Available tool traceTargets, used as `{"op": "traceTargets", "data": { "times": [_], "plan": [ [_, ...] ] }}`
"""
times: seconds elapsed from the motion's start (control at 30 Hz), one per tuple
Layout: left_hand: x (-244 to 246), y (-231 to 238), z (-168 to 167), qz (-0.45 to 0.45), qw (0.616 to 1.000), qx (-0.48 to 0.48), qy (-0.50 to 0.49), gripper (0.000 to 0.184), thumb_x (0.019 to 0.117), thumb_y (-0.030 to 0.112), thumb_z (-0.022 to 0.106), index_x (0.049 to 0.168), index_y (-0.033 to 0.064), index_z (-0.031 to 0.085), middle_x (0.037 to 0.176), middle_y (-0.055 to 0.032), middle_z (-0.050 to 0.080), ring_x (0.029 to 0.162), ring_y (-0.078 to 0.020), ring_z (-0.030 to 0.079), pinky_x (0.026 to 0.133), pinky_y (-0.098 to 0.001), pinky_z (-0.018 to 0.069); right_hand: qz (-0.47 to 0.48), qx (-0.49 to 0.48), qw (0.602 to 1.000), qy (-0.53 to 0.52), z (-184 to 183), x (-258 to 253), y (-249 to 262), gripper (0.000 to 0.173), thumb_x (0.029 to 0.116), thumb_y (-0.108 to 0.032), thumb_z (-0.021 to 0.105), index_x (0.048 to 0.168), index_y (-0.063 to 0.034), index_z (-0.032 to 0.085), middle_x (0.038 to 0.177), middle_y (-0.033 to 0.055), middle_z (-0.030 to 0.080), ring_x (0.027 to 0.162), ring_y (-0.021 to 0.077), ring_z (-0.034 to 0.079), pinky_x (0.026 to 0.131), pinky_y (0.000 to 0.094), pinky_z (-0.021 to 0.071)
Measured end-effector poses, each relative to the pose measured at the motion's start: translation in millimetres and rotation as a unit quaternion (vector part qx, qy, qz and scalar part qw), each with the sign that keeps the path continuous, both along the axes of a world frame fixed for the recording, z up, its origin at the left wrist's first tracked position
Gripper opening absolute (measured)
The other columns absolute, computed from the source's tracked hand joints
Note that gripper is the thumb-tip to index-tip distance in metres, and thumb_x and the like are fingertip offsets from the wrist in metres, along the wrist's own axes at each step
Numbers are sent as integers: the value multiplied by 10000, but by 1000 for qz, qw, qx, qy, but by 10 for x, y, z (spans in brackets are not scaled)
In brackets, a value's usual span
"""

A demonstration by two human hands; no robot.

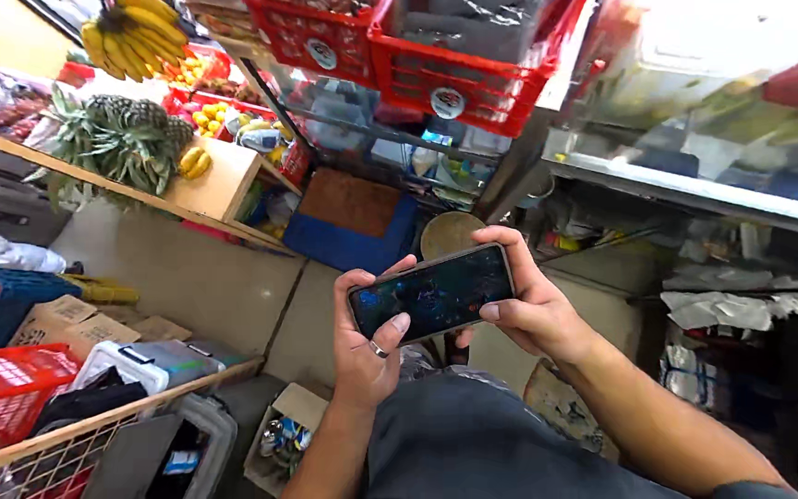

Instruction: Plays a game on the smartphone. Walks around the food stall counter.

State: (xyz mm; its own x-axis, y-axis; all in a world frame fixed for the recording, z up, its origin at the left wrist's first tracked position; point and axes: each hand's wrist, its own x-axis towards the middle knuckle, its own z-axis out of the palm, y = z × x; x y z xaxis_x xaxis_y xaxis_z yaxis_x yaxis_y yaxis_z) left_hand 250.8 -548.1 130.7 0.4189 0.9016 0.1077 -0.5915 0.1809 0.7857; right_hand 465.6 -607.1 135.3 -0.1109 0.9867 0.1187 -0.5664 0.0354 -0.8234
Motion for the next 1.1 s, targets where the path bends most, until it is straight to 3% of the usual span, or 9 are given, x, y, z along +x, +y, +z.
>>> {"op": "traceTargets", "data": {
  "times": [0.1, 0.2, 0.37, 0.67, 0.87, 1.1],
  "plan": [
    [16, -313, -10, -29, 1000, -3, -4, 525, 877, -19, 683, 1319, 188, 490, 1351, -205, 624, 1269, -358, 610, 999, -491, 550, -28, -4, 999, -16, -2, -27, -457, 731, 949, -33, 573, 1560, -332, 305, 1353, 129, 582, 1091, 289, 688, 735, 436, 657],
    [-21, -547, -11, -67, 998, -1, -10, 524, 870, -2, 715, 1310, 183, 502, 1356, -206, 624, 1267, -358, 614, 997, -483, 554, -71, -11, 997, -20, 66, -134, -875, 664, 950, -34, 567, 1526, -284, 351, 1340, 137, 595, 1086, 288, 692, 741, 429, 654],
    [-112, -1004, -161, -108, 994, -7, -21, 539, 872, 24, 723, 1328, 199, 496, 1338, -190, 639, 1262, -346, 618, 1012, -488, 545, -98, -36, 993, -47, 62, -278, -1486, 624, 953, -37, 569, 1493, -290, 383, 1298, 125, 609, 1046, 273, 703, 731, 433, 654],
    [-228, -1880, -89, -86, 996, 3, 27, 580, 850, 6, 731, 1330, 173, 451, 1341, -203, 624, 1254, -354, 617, 1006, -490, 548, -72, -32, 997, -18, -8, -318, -2250, 562, 957, -50, 575, 1437, -299, 422, 1288, 115, 620, 1018, 280, 713, 729, 429, 654],
    [108, -2546, 27, -78, 996, 25, 45, 598, 834, -35, 724, 1324, 176, 455, 1337, -195, 632, 1246, -336, 626, 1001, -470, 553, -62, -9, 998, 2, -2, 36, -2883, 577, 948, -28, 565, 1444, -282, 416, 1296, 120, 613, 1043, 273, 705, 742, 420, 652],
    [602, -3245, 74, -103, 990, 33, 91, 575, 843, -65, 690, 1317, 156, 452, 1327, -212, 634, 1237, -346, 630, 1003, -476, 549, -100, 9, 994, 51, -200, 430, -3682, 572, 944, -38, 564, 1440, -286, 420, 1277, 127, 623, 974, 270, 718, 701, 393, 652]
  ]
}}
